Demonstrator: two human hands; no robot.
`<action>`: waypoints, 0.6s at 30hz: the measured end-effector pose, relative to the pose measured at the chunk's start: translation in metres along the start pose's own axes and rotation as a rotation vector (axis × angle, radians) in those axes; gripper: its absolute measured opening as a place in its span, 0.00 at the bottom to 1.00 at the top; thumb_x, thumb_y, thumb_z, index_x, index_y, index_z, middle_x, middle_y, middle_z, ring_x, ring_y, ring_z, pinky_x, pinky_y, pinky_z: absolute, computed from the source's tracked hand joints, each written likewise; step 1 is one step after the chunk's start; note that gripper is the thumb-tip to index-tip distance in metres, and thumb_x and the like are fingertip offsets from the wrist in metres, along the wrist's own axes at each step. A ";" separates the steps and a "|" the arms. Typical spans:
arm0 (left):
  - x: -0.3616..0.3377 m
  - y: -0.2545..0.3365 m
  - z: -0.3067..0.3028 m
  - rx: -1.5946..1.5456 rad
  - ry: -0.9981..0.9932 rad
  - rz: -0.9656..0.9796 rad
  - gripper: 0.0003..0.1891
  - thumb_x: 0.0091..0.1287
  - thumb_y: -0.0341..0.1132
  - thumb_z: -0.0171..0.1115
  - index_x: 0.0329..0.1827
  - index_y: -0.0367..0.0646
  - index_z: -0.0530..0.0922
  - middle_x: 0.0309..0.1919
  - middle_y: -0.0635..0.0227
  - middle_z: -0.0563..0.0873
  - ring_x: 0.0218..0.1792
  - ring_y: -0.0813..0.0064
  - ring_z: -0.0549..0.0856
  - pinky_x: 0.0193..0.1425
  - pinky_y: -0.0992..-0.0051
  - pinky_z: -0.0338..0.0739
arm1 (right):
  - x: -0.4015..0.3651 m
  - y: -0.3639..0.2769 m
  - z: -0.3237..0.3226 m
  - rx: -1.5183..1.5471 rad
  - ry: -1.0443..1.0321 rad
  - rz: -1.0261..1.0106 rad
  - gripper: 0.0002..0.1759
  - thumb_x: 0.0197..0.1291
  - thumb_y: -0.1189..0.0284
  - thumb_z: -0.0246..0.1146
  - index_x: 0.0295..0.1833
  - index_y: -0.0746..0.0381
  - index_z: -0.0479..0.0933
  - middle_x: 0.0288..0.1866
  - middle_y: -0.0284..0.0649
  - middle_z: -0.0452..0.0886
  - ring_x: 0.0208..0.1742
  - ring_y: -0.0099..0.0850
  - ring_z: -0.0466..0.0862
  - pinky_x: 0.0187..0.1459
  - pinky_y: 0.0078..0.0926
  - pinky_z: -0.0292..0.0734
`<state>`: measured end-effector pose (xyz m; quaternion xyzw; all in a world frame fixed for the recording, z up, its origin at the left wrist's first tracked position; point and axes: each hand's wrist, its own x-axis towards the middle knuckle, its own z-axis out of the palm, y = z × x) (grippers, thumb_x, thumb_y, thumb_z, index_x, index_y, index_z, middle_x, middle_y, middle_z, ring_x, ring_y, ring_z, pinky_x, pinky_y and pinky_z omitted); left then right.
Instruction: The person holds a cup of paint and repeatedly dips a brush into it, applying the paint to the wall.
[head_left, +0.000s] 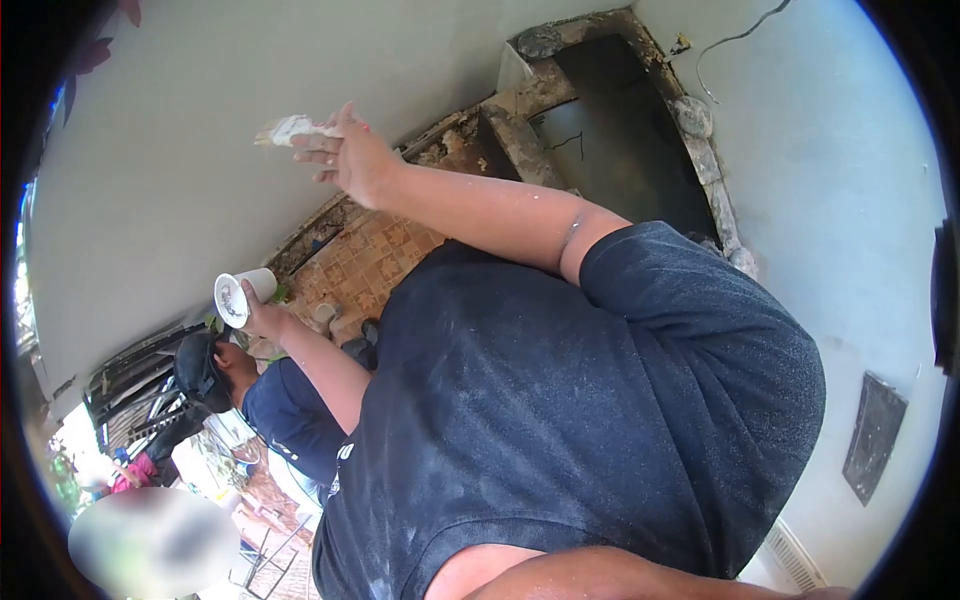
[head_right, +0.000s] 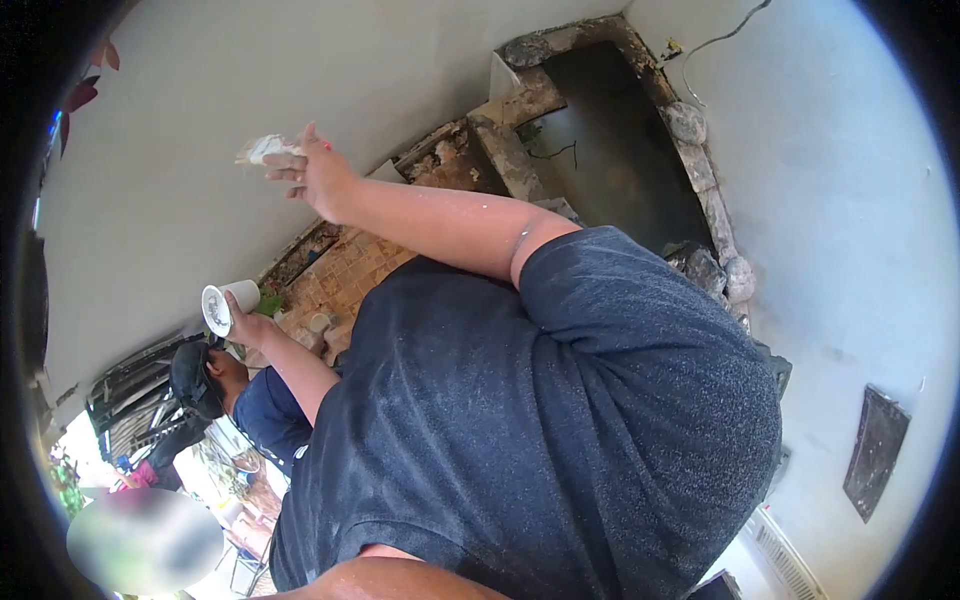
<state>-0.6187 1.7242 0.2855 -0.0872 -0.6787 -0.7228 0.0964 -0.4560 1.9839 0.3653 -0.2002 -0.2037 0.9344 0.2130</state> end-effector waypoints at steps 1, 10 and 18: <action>-0.007 0.004 0.009 -0.001 -0.013 -0.001 0.26 0.59 0.28 0.72 0.60 0.32 0.74 0.54 0.58 0.82 0.49 0.63 0.84 0.52 0.61 0.82 | -0.006 -0.017 -0.016 0.003 0.014 -0.015 0.25 0.74 0.42 0.32 0.47 0.49 0.63 0.62 0.46 0.79 0.57 0.36 0.78 0.50 0.37 0.69; -0.020 0.022 0.025 -0.116 -0.106 0.003 0.27 0.59 0.24 0.71 0.61 0.32 0.73 0.55 0.57 0.81 0.53 0.64 0.81 0.59 0.62 0.77 | -0.042 -0.082 -0.119 -0.059 0.204 -0.303 0.25 0.75 0.43 0.31 0.47 0.51 0.62 0.56 0.45 0.83 0.51 0.34 0.82 0.46 0.32 0.71; -0.017 0.028 0.027 -0.181 -0.095 -0.027 0.27 0.58 0.23 0.71 0.61 0.34 0.73 0.56 0.59 0.81 0.55 0.65 0.81 0.61 0.62 0.77 | -0.050 -0.124 -0.146 -0.084 0.229 -0.482 0.24 0.74 0.42 0.30 0.45 0.48 0.61 0.59 0.47 0.81 0.54 0.35 0.81 0.48 0.34 0.70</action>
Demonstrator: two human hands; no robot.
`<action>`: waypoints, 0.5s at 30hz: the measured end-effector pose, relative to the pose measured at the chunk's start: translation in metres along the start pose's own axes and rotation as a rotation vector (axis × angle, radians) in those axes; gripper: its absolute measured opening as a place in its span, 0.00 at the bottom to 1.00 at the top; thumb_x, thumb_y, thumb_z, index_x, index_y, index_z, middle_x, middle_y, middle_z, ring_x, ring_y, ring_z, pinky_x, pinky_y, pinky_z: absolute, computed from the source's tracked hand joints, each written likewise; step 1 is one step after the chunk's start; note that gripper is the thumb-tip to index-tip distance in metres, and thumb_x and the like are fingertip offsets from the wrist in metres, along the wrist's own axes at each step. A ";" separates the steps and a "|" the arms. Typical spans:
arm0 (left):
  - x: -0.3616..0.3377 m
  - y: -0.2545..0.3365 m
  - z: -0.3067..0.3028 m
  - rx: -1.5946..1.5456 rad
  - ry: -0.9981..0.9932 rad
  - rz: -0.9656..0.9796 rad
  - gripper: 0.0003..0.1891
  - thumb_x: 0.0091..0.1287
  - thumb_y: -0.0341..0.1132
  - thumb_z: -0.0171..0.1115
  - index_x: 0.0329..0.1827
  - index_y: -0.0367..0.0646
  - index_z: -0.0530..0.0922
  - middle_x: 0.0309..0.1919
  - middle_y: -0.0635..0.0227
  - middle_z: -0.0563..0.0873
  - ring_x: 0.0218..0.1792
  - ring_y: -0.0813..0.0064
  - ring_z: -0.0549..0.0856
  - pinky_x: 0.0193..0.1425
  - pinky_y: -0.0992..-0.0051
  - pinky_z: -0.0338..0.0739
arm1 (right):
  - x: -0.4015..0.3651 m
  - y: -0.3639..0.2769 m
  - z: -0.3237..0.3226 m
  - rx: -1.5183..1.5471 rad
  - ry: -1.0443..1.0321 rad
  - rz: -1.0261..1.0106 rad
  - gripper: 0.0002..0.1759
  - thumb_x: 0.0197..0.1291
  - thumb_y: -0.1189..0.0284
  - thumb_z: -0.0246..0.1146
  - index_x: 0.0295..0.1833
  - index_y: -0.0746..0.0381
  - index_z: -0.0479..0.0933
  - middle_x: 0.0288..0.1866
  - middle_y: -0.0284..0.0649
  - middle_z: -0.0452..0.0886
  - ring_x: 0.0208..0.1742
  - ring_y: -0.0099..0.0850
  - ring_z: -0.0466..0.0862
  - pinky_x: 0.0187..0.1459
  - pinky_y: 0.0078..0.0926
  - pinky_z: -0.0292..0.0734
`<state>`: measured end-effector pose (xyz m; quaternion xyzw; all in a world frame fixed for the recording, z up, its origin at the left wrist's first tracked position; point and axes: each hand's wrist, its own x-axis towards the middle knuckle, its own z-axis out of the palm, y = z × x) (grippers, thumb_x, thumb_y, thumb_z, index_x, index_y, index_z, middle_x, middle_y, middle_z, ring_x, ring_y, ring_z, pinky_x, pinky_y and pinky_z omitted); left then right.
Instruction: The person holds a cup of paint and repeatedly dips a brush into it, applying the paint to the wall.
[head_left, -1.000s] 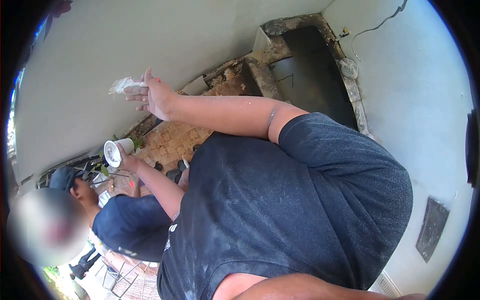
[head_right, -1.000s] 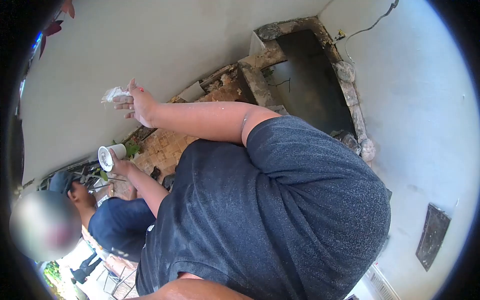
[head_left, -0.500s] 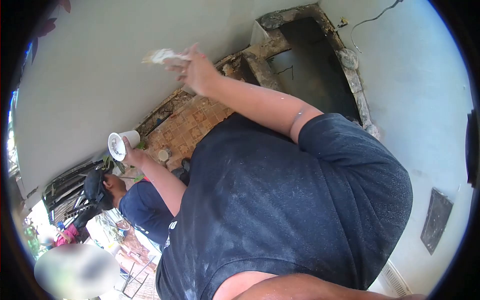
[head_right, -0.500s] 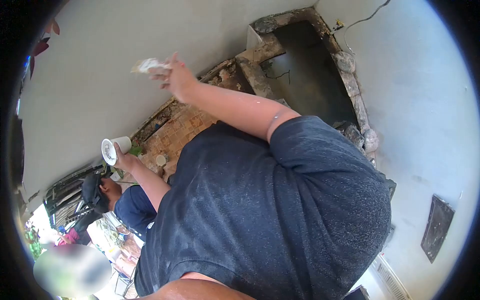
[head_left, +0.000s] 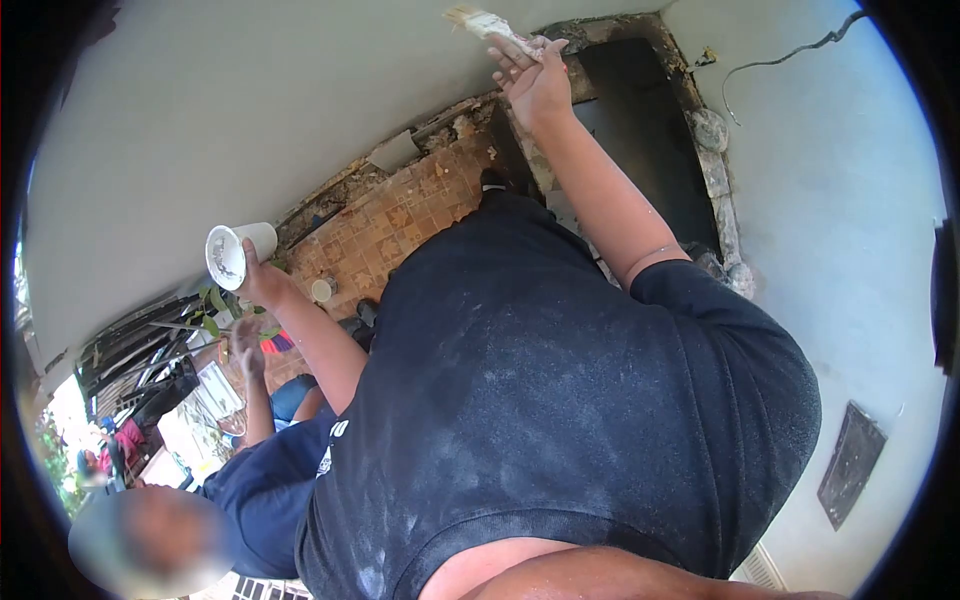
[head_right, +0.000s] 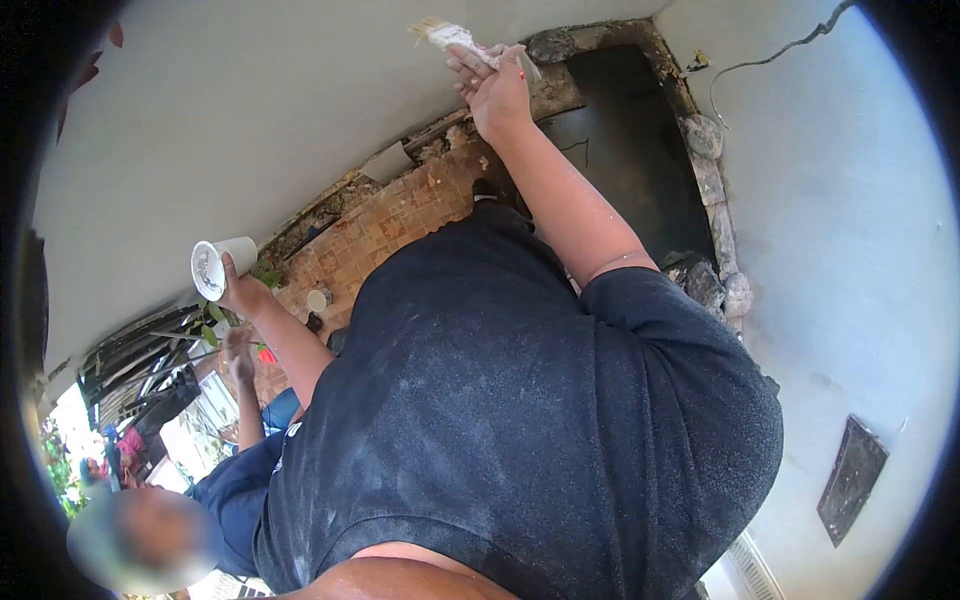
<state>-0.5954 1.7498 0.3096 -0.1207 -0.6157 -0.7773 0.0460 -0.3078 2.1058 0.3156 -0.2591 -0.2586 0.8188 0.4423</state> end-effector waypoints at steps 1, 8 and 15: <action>0.001 0.001 0.000 -0.007 0.005 -0.007 0.27 0.58 0.23 0.71 0.61 0.34 0.73 0.56 0.59 0.81 0.55 0.65 0.81 0.61 0.62 0.77 | 0.001 -0.001 0.002 -0.008 -0.007 -0.001 0.24 0.74 0.42 0.30 0.45 0.48 0.61 0.59 0.47 0.81 0.54 0.35 0.81 0.48 0.34 0.69; -0.002 0.004 0.004 0.085 -0.046 0.065 0.28 0.57 0.24 0.71 0.62 0.35 0.72 0.57 0.59 0.80 0.56 0.65 0.80 0.62 0.63 0.76 | -0.012 0.012 0.035 -0.050 -0.090 0.017 0.25 0.74 0.41 0.32 0.44 0.48 0.62 0.60 0.47 0.81 0.54 0.35 0.80 0.49 0.33 0.68; 0.104 0.082 -0.050 0.323 -1.217 0.138 0.59 0.47 0.36 0.82 0.76 0.39 0.47 0.71 0.48 0.64 0.70 0.55 0.68 0.73 0.53 0.63 | -0.013 0.020 0.046 -0.051 -0.120 0.052 0.25 0.73 0.40 0.33 0.44 0.48 0.63 0.58 0.45 0.82 0.54 0.34 0.81 0.49 0.33 0.68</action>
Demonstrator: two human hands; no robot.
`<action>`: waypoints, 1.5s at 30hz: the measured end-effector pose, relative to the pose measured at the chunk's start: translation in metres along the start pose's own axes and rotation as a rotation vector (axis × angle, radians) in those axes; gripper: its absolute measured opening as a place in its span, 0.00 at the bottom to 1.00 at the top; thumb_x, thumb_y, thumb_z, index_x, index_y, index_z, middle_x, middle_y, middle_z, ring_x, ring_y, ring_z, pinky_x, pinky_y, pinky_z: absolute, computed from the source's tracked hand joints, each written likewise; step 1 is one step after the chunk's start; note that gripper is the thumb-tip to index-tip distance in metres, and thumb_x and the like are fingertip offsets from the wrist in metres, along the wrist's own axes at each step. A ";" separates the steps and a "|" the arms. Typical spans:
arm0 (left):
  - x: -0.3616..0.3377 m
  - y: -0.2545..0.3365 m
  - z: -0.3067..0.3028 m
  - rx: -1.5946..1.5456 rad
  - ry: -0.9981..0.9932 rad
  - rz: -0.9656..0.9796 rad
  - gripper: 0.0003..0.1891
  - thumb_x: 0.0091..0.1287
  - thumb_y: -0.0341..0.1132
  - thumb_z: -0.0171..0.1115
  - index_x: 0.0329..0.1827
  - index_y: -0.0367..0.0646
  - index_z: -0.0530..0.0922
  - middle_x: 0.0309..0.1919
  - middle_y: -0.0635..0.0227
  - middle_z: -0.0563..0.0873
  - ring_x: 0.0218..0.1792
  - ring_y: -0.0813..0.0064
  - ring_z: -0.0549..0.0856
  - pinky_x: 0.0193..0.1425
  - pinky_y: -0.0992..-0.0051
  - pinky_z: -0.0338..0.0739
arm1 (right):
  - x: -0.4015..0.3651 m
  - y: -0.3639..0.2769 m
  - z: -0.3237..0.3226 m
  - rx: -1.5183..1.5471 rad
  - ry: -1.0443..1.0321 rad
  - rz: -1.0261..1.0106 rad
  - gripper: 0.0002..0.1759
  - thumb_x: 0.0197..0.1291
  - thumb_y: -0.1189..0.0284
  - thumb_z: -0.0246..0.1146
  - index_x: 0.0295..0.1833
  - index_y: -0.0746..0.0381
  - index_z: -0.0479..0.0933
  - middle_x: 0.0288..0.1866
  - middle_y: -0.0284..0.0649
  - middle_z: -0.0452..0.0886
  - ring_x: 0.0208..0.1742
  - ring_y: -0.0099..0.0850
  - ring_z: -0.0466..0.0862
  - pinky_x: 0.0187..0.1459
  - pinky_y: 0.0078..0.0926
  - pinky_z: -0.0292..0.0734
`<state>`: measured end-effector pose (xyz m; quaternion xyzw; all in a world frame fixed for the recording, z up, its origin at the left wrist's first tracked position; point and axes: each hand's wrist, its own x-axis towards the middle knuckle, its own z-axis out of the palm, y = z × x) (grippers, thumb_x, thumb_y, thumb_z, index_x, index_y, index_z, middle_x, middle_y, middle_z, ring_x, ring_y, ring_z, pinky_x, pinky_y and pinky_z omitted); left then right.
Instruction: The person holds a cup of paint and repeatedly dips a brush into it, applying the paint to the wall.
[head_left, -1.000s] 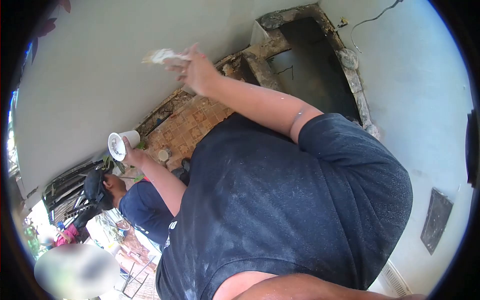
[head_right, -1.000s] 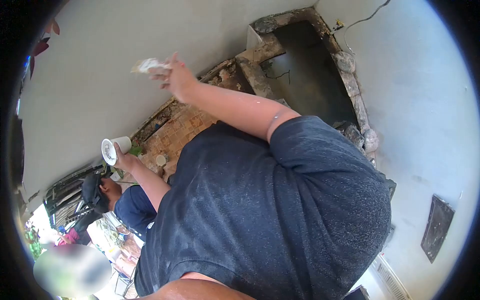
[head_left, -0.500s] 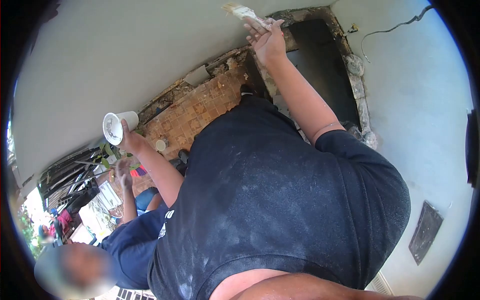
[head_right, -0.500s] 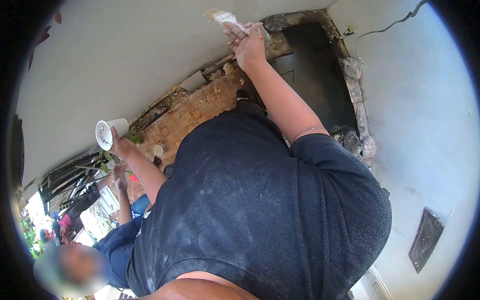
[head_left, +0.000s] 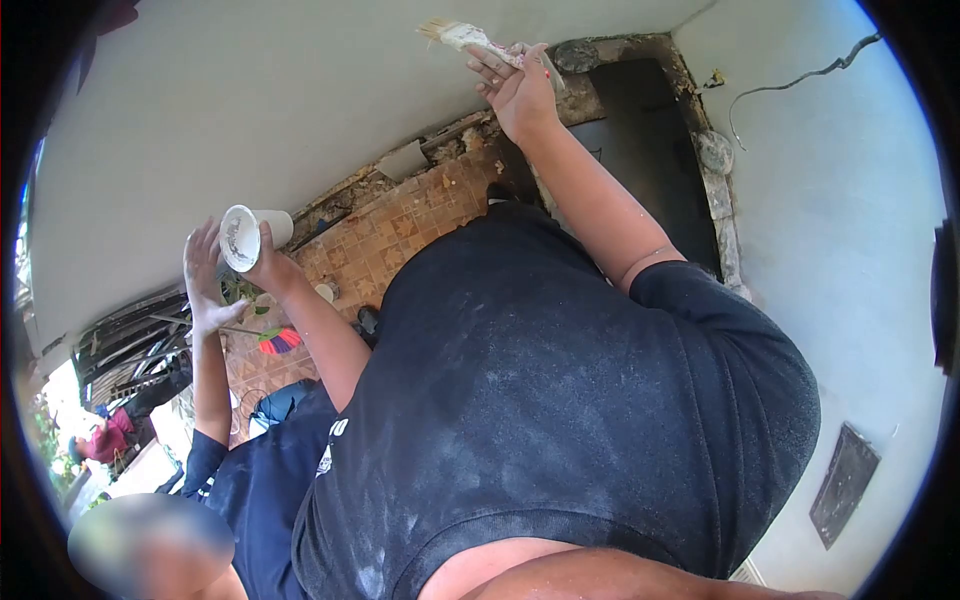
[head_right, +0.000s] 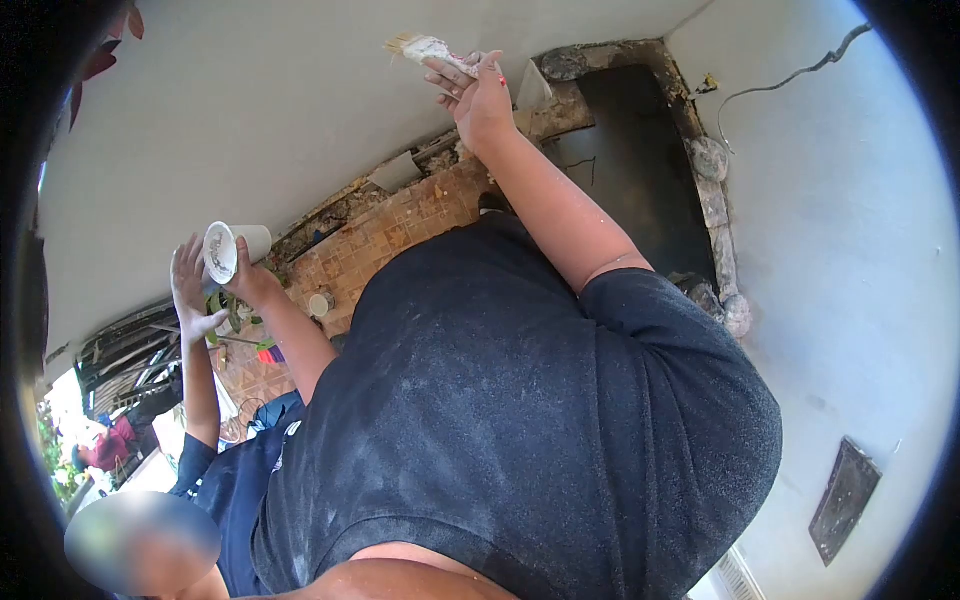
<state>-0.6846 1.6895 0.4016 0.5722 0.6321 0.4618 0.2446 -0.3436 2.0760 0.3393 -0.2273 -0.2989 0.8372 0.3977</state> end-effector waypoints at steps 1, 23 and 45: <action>0.006 0.016 -0.018 0.079 -0.211 0.063 0.63 0.45 0.38 0.83 0.77 0.40 0.42 0.73 0.47 0.61 0.72 0.53 0.65 0.75 0.52 0.60 | -0.001 -0.001 -0.001 -0.005 0.006 0.000 0.25 0.73 0.40 0.33 0.44 0.48 0.63 0.58 0.46 0.82 0.54 0.34 0.81 0.49 0.33 0.68; 0.050 -0.007 0.169 -0.497 0.774 -0.020 0.55 0.43 0.38 0.81 0.74 0.38 0.57 0.67 0.53 0.71 0.68 0.60 0.71 0.69 0.62 0.65 | -0.075 -0.051 0.105 -0.227 -0.440 -0.289 0.31 0.72 0.41 0.39 0.45 0.59 0.68 0.40 0.47 0.85 0.37 0.39 0.86 0.40 0.27 0.76; 0.065 0.002 0.202 -0.504 0.806 -0.008 0.41 0.50 0.26 0.75 0.68 0.36 0.64 0.62 0.59 0.75 0.64 0.65 0.74 0.69 0.66 0.66 | -0.074 -0.028 0.177 -0.759 -0.548 0.009 0.29 0.71 0.47 0.52 0.37 0.65 0.76 0.21 0.41 0.82 0.20 0.26 0.79 0.24 0.22 0.72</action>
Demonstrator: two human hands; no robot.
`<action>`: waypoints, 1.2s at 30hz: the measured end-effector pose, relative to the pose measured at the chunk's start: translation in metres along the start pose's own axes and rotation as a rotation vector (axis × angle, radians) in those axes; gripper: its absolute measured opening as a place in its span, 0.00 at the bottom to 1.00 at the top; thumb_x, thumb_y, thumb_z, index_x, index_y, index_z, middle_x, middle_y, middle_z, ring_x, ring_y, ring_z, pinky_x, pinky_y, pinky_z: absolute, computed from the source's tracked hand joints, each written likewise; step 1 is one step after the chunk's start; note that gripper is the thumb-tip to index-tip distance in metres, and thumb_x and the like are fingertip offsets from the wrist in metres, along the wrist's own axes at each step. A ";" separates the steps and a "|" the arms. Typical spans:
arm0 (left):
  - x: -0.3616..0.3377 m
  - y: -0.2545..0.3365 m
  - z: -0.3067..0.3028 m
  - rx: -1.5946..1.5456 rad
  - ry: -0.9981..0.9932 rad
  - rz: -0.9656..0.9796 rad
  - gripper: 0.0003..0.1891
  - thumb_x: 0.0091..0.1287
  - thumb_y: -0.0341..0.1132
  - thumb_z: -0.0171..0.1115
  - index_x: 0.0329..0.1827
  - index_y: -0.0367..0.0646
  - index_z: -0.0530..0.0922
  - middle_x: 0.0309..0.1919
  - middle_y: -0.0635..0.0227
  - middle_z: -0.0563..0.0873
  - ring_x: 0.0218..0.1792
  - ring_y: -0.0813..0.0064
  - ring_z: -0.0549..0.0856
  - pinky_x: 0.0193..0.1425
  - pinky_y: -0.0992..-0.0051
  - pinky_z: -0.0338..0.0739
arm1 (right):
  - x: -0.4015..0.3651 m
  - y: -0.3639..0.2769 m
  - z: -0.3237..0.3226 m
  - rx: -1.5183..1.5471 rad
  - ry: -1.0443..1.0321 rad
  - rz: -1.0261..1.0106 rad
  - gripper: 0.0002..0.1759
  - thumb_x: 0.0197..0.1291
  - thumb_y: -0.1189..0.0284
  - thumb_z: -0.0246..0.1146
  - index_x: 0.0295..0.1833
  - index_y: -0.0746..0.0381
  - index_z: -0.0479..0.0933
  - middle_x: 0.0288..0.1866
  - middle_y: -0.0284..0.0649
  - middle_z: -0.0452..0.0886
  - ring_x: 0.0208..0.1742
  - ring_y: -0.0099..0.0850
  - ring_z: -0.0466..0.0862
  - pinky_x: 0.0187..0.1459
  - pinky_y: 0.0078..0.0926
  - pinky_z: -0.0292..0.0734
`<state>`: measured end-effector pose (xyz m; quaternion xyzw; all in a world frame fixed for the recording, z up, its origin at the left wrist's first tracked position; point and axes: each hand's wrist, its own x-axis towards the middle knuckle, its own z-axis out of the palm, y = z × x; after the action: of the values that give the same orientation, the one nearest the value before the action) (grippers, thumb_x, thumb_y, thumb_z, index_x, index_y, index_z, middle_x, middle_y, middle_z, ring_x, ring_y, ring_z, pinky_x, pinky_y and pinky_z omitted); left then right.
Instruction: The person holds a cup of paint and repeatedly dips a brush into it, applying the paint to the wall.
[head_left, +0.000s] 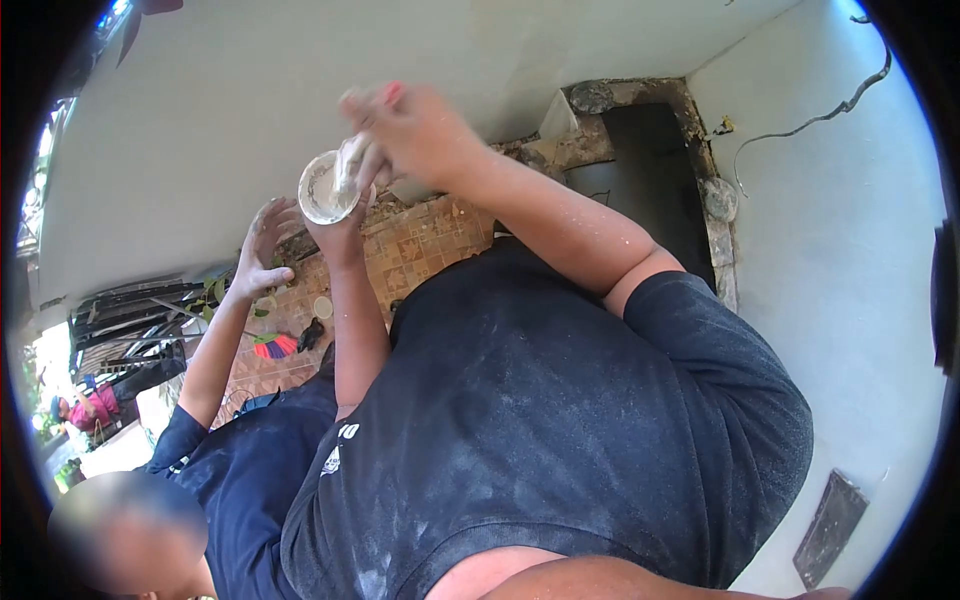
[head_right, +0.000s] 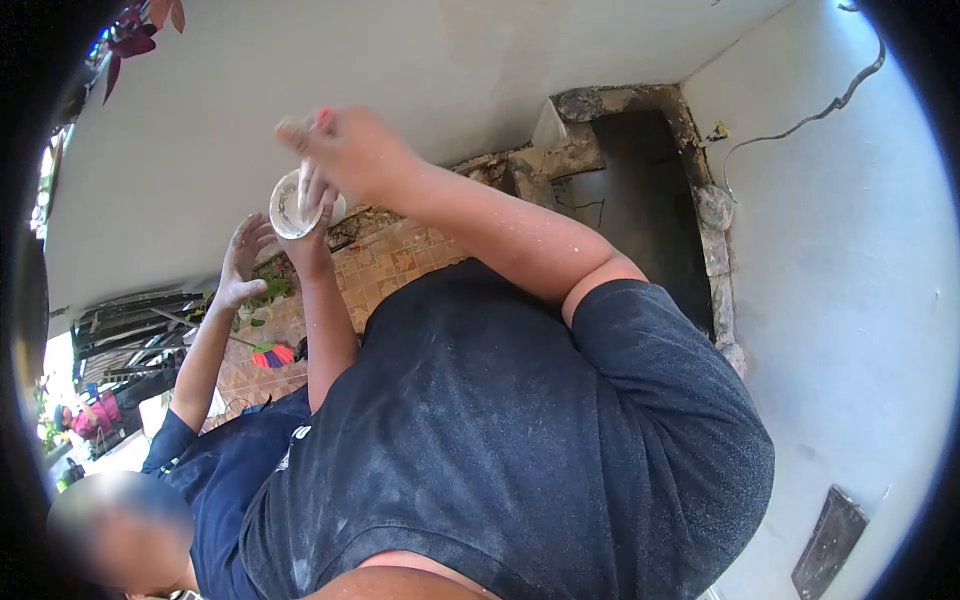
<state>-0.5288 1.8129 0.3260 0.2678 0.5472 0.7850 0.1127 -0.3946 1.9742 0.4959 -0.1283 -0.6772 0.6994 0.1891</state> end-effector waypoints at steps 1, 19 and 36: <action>-0.001 0.001 -0.001 0.003 0.002 0.001 0.40 0.51 0.25 0.75 0.68 0.36 0.65 0.62 0.59 0.75 0.63 0.65 0.74 0.69 0.66 0.66 | -0.002 -0.002 -0.008 0.147 0.030 0.085 0.30 0.72 0.46 0.50 0.37 0.64 0.76 0.21 0.42 0.82 0.19 0.26 0.79 0.23 0.22 0.71; 0.018 -0.012 -0.018 -0.043 0.087 0.013 0.33 0.55 0.20 0.71 0.65 0.34 0.69 0.58 0.62 0.78 0.59 0.67 0.78 0.67 0.68 0.69 | -0.013 0.106 -0.107 1.528 0.376 0.155 0.23 0.75 0.50 0.42 0.51 0.53 0.76 0.20 0.27 0.66 0.20 0.23 0.64 0.25 0.24 0.60; 0.060 -0.072 -0.110 0.074 0.257 0.052 0.24 0.68 0.33 0.65 0.64 0.35 0.71 0.58 0.60 0.78 0.57 0.64 0.79 0.59 0.61 0.78 | 0.009 0.035 -0.384 0.613 1.193 -0.417 0.10 0.66 0.62 0.62 0.44 0.57 0.77 0.31 0.32 0.79 0.29 0.21 0.76 0.28 0.18 0.66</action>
<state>-0.6468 1.7799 0.2487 0.1830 0.5785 0.7948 0.0116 -0.2384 2.3231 0.4428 -0.2986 -0.2408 0.6182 0.6861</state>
